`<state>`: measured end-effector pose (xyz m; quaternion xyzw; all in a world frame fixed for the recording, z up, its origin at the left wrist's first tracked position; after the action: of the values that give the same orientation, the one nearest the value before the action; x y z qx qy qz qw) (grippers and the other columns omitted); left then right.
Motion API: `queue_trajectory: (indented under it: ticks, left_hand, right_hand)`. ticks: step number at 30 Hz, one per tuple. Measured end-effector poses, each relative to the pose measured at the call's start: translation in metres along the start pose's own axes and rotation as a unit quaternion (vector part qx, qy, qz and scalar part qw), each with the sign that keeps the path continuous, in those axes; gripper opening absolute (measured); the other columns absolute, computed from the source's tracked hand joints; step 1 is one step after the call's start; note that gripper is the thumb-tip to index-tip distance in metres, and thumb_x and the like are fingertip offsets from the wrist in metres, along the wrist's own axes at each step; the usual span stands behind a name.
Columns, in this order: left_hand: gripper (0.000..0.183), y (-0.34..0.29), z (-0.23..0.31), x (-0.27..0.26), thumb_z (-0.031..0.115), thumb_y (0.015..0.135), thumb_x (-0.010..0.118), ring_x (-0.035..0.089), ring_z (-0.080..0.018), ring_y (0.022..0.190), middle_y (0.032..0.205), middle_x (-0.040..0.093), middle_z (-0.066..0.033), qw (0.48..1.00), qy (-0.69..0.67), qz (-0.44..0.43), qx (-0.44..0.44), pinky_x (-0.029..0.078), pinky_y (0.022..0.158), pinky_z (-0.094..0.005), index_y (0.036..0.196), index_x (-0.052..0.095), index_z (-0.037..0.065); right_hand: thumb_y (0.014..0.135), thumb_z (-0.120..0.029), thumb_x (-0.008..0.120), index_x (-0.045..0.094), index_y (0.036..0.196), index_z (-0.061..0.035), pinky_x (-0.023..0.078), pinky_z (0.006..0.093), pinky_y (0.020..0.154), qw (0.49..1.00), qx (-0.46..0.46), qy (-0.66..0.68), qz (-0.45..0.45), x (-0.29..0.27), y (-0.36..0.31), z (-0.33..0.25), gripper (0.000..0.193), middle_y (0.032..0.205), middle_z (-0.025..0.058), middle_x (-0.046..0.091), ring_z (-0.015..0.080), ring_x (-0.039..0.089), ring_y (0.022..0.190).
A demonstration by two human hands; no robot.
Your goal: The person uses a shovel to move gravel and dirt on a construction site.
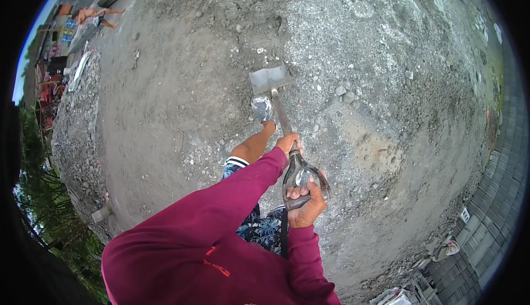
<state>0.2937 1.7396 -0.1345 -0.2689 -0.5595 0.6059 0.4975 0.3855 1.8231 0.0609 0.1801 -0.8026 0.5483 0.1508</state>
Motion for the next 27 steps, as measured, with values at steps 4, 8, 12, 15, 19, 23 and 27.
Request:
queue_trajectory:
  ticks: [4,8,12,15,19,23,27]
  left_hand:
    - [0.012,0.009,0.043,0.028,0.010,0.072,0.057,0.056,-0.0285,0.053,0.063,0.056,-0.0150,0.999,-0.010,-0.033,-0.031,0.048,0.049,-0.0393,0.067,0.057,0.000]
    - [0.012,0.033,0.142,0.067,0.011,0.071,0.055,0.057,-0.0275,0.054,0.065,0.059,-0.0160,0.955,0.142,-0.097,0.243,0.049,0.051,-0.0400,0.069,0.059,0.000]
    - [0.013,0.068,0.096,0.006,0.013,0.071,0.055,0.056,-0.0270,0.053,0.064,0.057,-0.0150,0.995,-0.020,-0.082,0.052,0.049,0.051,-0.0388,0.069,0.057,0.000]
    - [0.014,0.046,0.060,0.002,0.015,0.074,0.055,0.054,-0.0255,0.050,0.061,0.055,-0.0129,0.999,0.023,-0.022,0.036,0.047,0.048,-0.0386,0.072,0.054,0.001]
    - [0.014,0.015,0.044,0.003,0.012,0.074,0.054,0.054,-0.0254,0.049,0.060,0.054,-0.0128,0.998,0.043,0.044,0.008,0.047,0.046,-0.0394,0.074,0.054,-0.002]
    - [0.023,0.043,0.093,0.057,0.012,0.074,0.054,0.058,-0.0271,0.053,0.064,0.059,-0.0151,0.995,0.073,0.051,0.035,0.046,0.048,-0.0395,0.083,0.057,-0.008]
    - [0.023,0.044,0.042,0.008,0.017,0.076,0.054,0.055,-0.0266,0.050,0.063,0.057,-0.0145,0.996,0.019,0.077,0.030,0.047,0.047,-0.0407,0.078,0.056,-0.006]
  right_hand:
    - [0.083,-0.004,0.055,0.033,0.136,-0.0052,0.045,0.0373,0.046,0.997,-0.044,-0.015,-0.062,0.064,0.016,-0.013,0.057,0.058,0.0019,0.042,0.0153,0.045,0.043]
    - [0.083,-0.003,0.054,0.035,0.133,-0.0037,0.045,0.0376,0.045,0.993,-0.040,0.050,-0.096,0.130,0.080,-0.018,0.054,0.058,0.0027,0.043,0.0157,0.045,0.043]
    - [0.083,-0.003,0.052,0.035,0.134,-0.0072,0.044,0.0368,0.046,0.995,-0.029,-0.060,-0.069,0.099,0.046,0.022,0.054,0.058,0.0024,0.043,0.0168,0.045,0.043]
    - [0.082,-0.004,0.052,0.036,0.135,-0.0093,0.045,0.0368,0.046,0.998,-0.010,-0.037,-0.040,0.056,0.040,0.018,0.055,0.058,0.0027,0.043,0.0174,0.045,0.043]
    - [0.082,-0.005,0.052,0.037,0.134,-0.0077,0.045,0.0370,0.046,1.000,-0.001,0.004,-0.023,0.034,0.026,0.010,0.054,0.057,0.0029,0.043,0.0174,0.045,0.042]
    - [0.082,-0.006,0.051,0.039,0.132,-0.0041,0.044,0.0356,0.048,0.990,-0.069,0.056,-0.107,0.098,0.080,-0.033,0.052,0.056,0.0022,0.041,0.0159,0.045,0.043]
    - [0.081,-0.003,0.052,0.039,0.132,-0.0083,0.043,0.0373,0.048,0.997,-0.002,-0.060,-0.044,0.048,0.065,-0.006,0.053,0.055,0.0028,0.040,0.0178,0.046,0.044]
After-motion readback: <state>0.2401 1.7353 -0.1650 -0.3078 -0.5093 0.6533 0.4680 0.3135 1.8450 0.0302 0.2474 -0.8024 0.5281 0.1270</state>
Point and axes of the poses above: each hand's wrist, its own y-axis towards the middle knuckle, its own x-axis out of the palm, z = x × y, the point moved 9 cm from there along y, towards the middle knuckle
